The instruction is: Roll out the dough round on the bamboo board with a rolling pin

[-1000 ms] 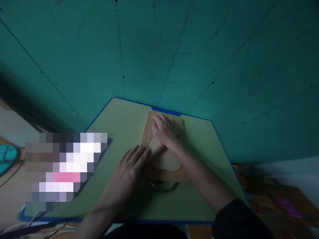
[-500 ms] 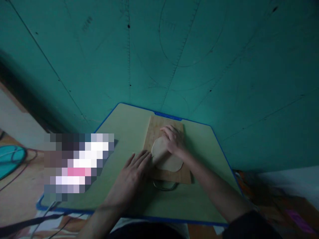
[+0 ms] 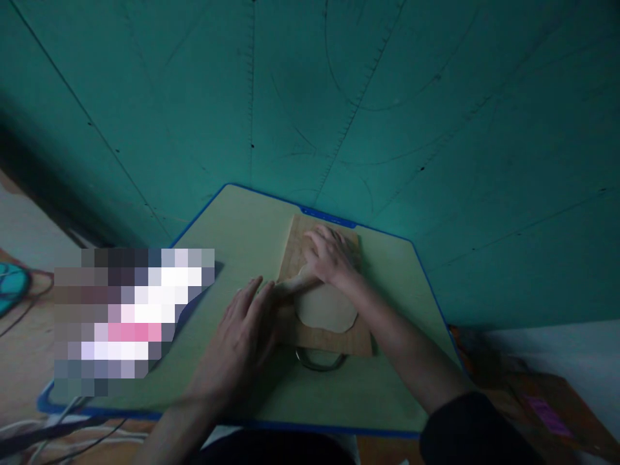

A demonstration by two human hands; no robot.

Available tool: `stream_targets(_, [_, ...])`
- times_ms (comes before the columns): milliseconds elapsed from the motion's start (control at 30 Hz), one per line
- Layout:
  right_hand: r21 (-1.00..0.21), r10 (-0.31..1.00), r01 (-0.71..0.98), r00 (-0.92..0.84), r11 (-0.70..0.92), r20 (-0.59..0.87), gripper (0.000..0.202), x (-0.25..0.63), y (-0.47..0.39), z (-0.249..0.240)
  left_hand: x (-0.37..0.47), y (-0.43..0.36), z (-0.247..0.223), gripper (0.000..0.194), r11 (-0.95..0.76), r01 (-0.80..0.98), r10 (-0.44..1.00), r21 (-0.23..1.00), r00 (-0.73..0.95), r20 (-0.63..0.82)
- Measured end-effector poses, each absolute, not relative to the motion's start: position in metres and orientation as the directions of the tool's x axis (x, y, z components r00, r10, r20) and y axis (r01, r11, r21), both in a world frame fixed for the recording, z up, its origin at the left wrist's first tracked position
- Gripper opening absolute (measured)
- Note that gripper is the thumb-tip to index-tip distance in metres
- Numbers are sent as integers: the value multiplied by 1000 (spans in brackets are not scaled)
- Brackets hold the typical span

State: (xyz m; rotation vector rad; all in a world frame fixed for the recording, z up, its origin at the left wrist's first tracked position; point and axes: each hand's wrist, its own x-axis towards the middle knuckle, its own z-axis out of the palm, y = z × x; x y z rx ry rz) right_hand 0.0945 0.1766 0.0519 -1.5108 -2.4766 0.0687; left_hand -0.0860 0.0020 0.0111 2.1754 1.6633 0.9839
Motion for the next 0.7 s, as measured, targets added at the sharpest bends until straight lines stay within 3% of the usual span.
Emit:
stream_targets(300, [-201,901,882,-396,427,180,32,74,210,50,-86,1,9,59,-229,737,948,636,20,317])
stream_targets(700, [-81,892,899,-411,431,186,43,134,104,49,-82,1,22,32,-272,616,953,739,66,295])
